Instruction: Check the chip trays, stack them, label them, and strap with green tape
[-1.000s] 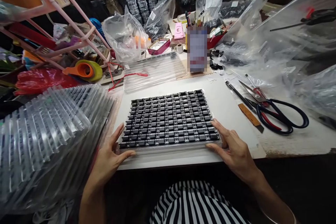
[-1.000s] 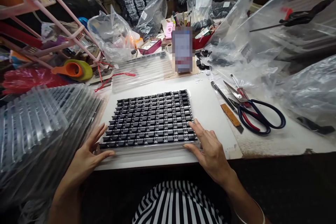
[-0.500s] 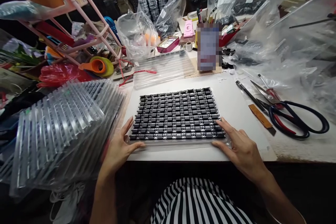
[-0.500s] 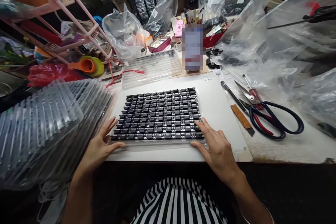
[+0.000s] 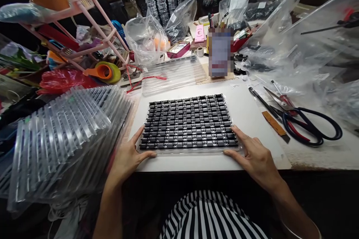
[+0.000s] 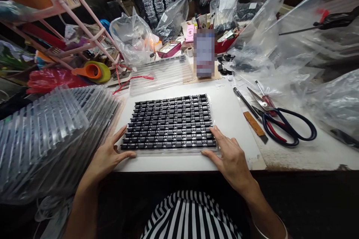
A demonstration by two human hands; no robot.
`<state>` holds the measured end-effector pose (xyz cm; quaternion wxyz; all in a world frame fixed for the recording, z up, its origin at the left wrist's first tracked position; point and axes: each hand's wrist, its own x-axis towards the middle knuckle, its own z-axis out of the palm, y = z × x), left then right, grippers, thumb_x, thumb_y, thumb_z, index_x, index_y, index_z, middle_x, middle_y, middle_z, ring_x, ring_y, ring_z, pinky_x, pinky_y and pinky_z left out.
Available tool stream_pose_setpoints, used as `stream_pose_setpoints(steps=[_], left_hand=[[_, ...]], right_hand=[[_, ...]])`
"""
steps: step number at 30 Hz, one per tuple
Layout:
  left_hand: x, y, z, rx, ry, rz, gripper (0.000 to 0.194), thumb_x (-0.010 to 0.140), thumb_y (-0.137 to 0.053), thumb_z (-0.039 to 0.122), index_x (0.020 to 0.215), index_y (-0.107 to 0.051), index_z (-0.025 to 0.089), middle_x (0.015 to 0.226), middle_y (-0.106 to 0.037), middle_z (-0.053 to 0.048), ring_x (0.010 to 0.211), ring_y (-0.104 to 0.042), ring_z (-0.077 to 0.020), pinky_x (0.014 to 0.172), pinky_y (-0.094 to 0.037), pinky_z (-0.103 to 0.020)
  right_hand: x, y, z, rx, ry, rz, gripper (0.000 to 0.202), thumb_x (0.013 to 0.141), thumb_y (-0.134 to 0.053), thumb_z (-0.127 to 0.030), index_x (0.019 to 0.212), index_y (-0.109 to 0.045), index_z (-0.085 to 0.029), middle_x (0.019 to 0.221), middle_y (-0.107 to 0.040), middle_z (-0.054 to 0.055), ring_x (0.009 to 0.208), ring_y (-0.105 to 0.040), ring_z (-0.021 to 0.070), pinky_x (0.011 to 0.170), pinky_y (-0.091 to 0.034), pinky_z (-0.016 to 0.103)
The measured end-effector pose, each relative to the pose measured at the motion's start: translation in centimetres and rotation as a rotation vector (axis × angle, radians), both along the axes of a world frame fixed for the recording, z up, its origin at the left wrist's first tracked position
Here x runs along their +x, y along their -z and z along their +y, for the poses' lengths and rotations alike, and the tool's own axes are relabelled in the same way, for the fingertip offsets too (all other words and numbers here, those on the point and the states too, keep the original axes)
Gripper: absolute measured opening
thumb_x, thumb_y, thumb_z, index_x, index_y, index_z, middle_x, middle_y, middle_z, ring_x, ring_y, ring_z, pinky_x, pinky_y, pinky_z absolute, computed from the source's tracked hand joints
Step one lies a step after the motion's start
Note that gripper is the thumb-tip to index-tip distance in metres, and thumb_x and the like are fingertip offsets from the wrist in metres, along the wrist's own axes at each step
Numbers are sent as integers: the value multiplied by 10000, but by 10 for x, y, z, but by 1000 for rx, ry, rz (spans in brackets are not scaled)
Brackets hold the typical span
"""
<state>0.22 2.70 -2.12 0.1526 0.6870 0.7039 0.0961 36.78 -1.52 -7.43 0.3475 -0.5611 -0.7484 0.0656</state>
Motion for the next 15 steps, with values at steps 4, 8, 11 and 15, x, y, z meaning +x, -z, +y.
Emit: stream_pose_setpoints(steps=[4, 8, 11, 15], left_hand=[[-1, 3, -2, 22, 3, 59, 913, 672, -651, 607, 1431, -310, 232, 940, -690, -26, 638, -616, -191, 660, -504, -314], [-6, 17, -8, 176, 78, 49, 821, 725, -607, 591, 1410, -352, 218, 1217, -608, -100, 1038, -586, -285, 875, -473, -402], [-7, 30, -12, 291, 137, 62, 777, 775, -536, 610, 1403, -361, 189, 1409, -434, -154, 1247, -432, -328, 1010, -362, -489], [-3, 45, -17, 310, 168, 93, 749, 829, -459, 603, 1432, -290, 193, 1491, -281, -182, 1340, -315, -338, 1041, -297, -536]], right_hand=[[-1, -1, 1, 9, 5, -7, 583, 919, -519, -415, 1414, -332, -171, 1281, -552, 131, 989, -619, 257, 830, -494, 405], [-2, -1, 2, 16, 6, -12, 597, 915, -527, -411, 1416, -325, -156, 1282, -548, 141, 984, -621, 256, 831, -491, 406], [-2, 0, 1, 17, 4, -10, 603, 914, -530, -413, 1418, -318, -159, 1293, -539, 144, 1025, -608, 261, 844, -483, 407], [-2, 1, -1, 9, 7, -30, 564, 929, -502, -411, 1410, -333, -169, 1314, -520, 141, 1124, -558, 265, 898, -454, 416]])
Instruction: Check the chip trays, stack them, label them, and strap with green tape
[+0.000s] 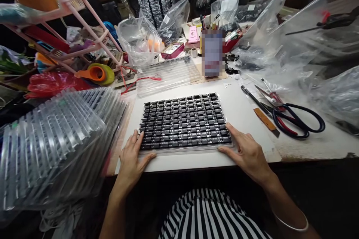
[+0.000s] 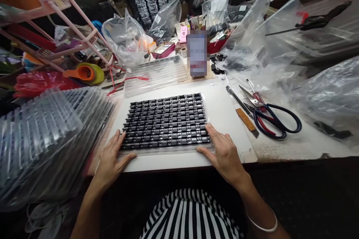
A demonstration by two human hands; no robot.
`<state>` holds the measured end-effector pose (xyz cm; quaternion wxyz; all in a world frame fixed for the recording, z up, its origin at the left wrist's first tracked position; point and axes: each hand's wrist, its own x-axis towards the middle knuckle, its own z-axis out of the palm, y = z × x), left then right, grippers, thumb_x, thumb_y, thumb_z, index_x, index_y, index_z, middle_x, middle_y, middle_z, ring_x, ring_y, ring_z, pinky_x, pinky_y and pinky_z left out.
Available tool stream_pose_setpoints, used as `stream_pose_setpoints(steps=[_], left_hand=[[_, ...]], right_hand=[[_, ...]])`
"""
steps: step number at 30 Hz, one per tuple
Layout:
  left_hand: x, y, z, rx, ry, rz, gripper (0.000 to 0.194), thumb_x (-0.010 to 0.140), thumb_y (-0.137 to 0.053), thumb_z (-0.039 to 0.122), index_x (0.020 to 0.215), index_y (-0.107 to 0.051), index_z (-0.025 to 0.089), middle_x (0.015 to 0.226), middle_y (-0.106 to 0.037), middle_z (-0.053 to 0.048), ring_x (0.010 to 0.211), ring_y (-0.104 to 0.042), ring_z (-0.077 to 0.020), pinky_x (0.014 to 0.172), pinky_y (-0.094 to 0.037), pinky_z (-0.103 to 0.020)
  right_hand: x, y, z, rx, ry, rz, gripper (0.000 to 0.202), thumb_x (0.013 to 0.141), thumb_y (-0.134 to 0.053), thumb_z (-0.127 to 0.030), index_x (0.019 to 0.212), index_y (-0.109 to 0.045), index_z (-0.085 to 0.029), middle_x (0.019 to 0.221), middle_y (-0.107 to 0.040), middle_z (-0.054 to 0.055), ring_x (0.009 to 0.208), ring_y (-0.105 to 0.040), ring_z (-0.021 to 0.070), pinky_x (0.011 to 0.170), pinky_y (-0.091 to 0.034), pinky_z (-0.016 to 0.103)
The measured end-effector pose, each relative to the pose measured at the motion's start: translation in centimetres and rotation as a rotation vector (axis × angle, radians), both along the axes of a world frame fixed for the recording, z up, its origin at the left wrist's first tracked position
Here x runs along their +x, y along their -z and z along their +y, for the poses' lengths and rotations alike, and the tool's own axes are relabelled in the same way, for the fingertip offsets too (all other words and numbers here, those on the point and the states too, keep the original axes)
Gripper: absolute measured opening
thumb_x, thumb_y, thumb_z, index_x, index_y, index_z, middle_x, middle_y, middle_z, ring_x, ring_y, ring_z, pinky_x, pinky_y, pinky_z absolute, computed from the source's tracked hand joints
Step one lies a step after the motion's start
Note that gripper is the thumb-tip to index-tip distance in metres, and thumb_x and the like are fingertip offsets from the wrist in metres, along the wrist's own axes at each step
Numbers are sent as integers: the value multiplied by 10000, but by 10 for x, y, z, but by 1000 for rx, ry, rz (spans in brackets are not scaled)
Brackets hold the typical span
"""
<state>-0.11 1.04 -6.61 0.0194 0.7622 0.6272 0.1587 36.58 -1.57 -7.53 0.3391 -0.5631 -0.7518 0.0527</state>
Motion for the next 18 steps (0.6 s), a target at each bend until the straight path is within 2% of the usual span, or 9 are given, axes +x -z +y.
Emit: stream_pose_setpoints(steps=[4, 11, 15, 18], left_hand=[[6, 6, -2, 29, -11, 38, 714, 855, -443, 570, 1446, -244, 222, 1504, -251, -178, 1345, -315, -332, 1035, -294, -535], [11, 0, -4, -6, -24, -4, 702, 855, -474, 536, 1445, -236, 239, 1506, -246, -177, 1345, -320, -323, 1045, -264, -542], [13, -1, -5, -13, -45, -106, 798, 828, -522, 539, 1465, -162, 219, 1507, -237, -183, 1378, -261, -295, 1078, -233, -518], [15, -4, -7, -30, -91, -200, 884, 777, -598, 537, 1465, -156, 201, 1482, -306, -176, 1369, -285, -285, 1094, -229, -496]], right_hand=[[0, 1, -1, -11, 7, -28, 513, 939, -471, -428, 1376, -389, -172, 1335, -499, 144, 1200, -498, 267, 916, -443, 429], [0, 0, -2, -4, -6, -40, 478, 937, -478, -421, 1339, -436, -165, 1333, -495, 164, 1182, -514, 277, 904, -443, 436], [0, 0, -1, 19, -19, -25, 481, 924, -510, -413, 1333, -453, -168, 1337, -493, 160, 1118, -560, 280, 842, -473, 411], [0, 1, -1, 31, -16, -22, 486, 917, -528, -406, 1342, -451, -182, 1346, -487, 141, 1068, -586, 279, 794, -483, 393]])
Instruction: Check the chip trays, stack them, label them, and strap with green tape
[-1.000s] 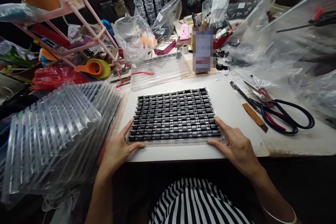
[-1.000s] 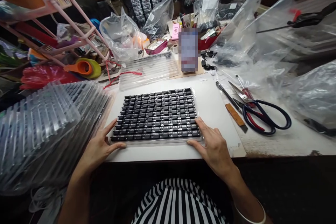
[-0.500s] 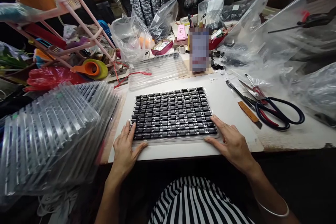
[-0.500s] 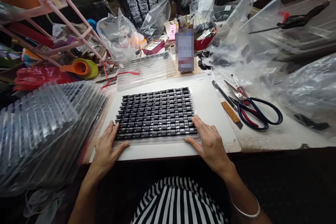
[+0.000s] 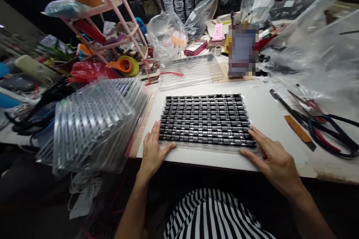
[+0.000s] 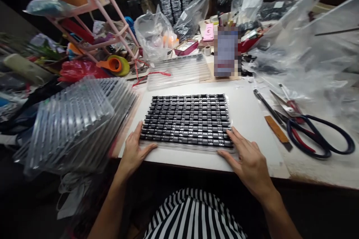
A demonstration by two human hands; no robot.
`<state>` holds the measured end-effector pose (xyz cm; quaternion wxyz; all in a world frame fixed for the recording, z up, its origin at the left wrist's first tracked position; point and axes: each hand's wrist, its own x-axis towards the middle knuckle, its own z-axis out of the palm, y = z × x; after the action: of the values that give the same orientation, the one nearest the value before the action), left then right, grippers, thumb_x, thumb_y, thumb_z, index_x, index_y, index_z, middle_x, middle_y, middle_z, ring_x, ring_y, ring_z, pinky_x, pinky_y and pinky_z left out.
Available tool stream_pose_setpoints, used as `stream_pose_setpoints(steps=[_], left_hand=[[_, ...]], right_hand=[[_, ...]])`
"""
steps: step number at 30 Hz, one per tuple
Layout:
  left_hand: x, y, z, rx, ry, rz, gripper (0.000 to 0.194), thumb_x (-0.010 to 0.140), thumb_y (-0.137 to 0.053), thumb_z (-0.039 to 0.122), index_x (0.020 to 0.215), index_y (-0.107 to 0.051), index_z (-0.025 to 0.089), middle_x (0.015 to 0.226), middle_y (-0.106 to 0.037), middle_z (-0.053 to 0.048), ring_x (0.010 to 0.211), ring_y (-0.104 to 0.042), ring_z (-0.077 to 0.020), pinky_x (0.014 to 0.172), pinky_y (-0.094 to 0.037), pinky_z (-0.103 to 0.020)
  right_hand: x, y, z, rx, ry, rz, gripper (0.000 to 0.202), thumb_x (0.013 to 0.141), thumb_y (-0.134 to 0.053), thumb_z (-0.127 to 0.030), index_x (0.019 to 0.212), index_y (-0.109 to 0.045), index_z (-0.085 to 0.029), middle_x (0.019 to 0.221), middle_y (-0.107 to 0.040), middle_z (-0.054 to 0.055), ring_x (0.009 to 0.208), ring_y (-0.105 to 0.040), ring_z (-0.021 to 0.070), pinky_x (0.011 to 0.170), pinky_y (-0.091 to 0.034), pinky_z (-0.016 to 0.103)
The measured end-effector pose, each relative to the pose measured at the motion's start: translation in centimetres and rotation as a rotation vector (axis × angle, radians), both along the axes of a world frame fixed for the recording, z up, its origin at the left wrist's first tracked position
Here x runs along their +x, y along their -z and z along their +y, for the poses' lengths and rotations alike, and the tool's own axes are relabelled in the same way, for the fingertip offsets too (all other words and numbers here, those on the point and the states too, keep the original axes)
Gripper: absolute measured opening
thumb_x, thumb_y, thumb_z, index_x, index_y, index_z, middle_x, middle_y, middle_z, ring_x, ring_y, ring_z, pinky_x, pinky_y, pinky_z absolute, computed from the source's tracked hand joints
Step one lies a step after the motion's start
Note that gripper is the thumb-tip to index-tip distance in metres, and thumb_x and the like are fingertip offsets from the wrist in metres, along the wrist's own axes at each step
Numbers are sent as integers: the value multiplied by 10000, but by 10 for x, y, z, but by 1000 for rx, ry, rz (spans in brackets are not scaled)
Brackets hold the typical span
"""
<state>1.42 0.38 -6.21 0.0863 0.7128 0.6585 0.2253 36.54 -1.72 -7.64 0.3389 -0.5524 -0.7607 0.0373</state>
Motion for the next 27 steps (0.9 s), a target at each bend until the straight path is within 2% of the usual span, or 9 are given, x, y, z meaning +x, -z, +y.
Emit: stream_pose_setpoints(steps=[7, 20, 27], left_hand=[[5, -6, -1, 20, -110, -130, 936, 664, -738, 479, 1431, -274, 211, 1407, -442, -143, 1274, -431, -294, 1081, -287, -467], [6, -6, 0, 42, -140, -80, 894, 671, -716, 515, 1407, -312, 207, 1348, -509, -143, 1237, -475, -297, 1060, -307, -458], [6, -4, 0, 51, -149, -76, 889, 661, -711, 536, 1390, -342, 186, 1331, -522, -151, 1222, -485, -304, 1052, -315, -450]], right_hand=[[-2, -3, -3, -27, 44, -20, 507, 905, -514, -470, 1351, -463, -235, 1329, -517, 86, 931, -633, 255, 729, -493, 357], [-1, -2, -4, -58, 97, -66, 503, 890, -527, -459, 1357, -453, -287, 1239, -589, 82, 740, -642, 215, 726, -505, 342], [-1, -1, -4, -43, 84, -66, 508, 886, -534, -457, 1361, -451, -296, 1258, -578, 73, 784, -648, 226, 724, -507, 343]])
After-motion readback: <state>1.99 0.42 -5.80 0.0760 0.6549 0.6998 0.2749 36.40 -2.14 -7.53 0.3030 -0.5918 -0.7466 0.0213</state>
